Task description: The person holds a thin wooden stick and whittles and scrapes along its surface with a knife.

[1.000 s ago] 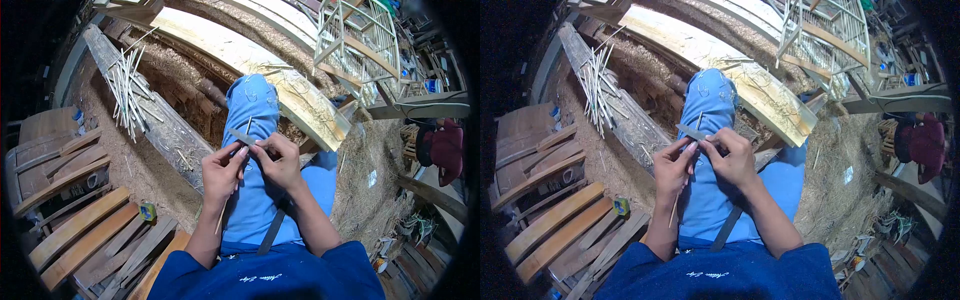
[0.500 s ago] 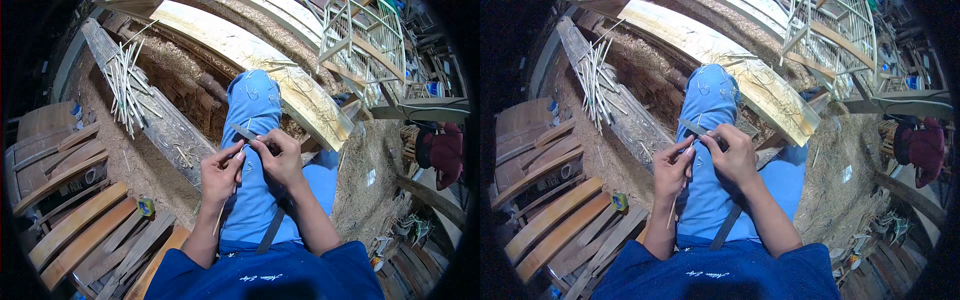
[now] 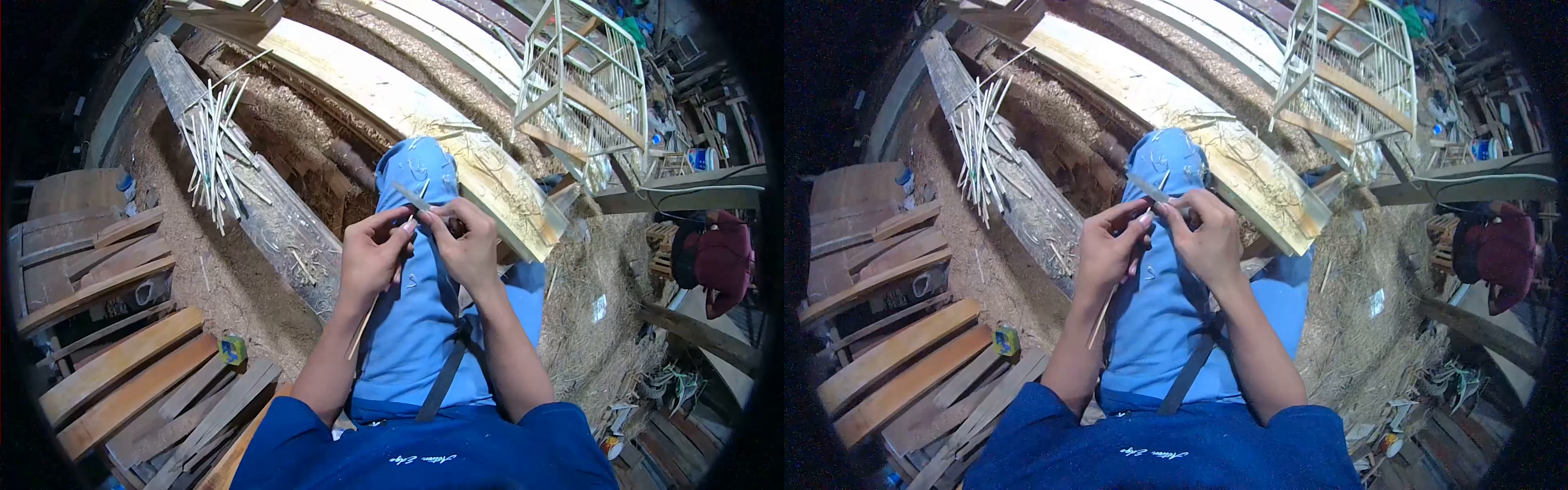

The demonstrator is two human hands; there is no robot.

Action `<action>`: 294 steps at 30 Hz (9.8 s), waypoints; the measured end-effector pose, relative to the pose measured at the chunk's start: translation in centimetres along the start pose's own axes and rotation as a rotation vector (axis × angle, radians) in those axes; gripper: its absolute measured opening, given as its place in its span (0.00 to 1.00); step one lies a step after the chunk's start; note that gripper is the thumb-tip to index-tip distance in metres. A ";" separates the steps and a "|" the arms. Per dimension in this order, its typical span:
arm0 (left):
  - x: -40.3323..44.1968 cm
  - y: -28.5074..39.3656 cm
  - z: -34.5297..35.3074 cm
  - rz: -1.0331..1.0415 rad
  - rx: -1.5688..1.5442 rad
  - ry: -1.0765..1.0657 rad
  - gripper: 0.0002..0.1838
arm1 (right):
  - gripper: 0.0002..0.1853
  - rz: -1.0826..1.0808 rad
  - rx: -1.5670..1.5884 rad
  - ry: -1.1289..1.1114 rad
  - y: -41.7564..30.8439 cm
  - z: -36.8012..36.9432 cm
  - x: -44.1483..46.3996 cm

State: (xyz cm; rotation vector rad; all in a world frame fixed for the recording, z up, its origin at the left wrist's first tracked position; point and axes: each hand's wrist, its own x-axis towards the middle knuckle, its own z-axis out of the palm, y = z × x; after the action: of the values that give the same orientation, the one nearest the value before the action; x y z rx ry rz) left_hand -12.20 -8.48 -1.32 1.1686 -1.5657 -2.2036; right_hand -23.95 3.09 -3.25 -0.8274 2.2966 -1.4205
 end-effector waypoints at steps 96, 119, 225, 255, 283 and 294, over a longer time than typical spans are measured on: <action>-1.9 -1.6 -0.7 -0.013 -0.067 0.033 0.09 | 0.27 -0.112 -0.210 -0.045 1.3 0.1 -2.4; 2.2 -1.2 -0.2 0.069 -0.003 0.019 0.09 | 0.23 -0.173 -0.132 0.002 2.0 -0.1 -2.5; -0.1 -0.8 0.8 0.091 0.027 0.039 0.08 | 0.35 -0.387 -0.452 -0.158 -0.4 -5.6 -2.1; 2.1 0.8 -1.0 0.097 -0.036 -0.106 0.05 | 0.27 -0.402 -0.855 -0.295 -1.9 -8.5 5.5; -1.0 -1.5 -1.7 0.118 -0.038 -0.042 0.07 | 0.31 -0.409 -0.702 -0.203 -0.8 -7.2 0.5; -2.4 -0.1 -0.9 0.098 -0.074 -0.058 0.08 | 0.31 -0.352 -0.575 -0.010 1.8 -7.7 -0.2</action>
State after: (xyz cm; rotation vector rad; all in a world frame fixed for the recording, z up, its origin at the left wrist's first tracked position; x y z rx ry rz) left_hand -9.96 -7.74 -0.31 0.9936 -1.5157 -2.2299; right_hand -28.50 9.26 -1.32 -1.4543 2.6851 -0.8502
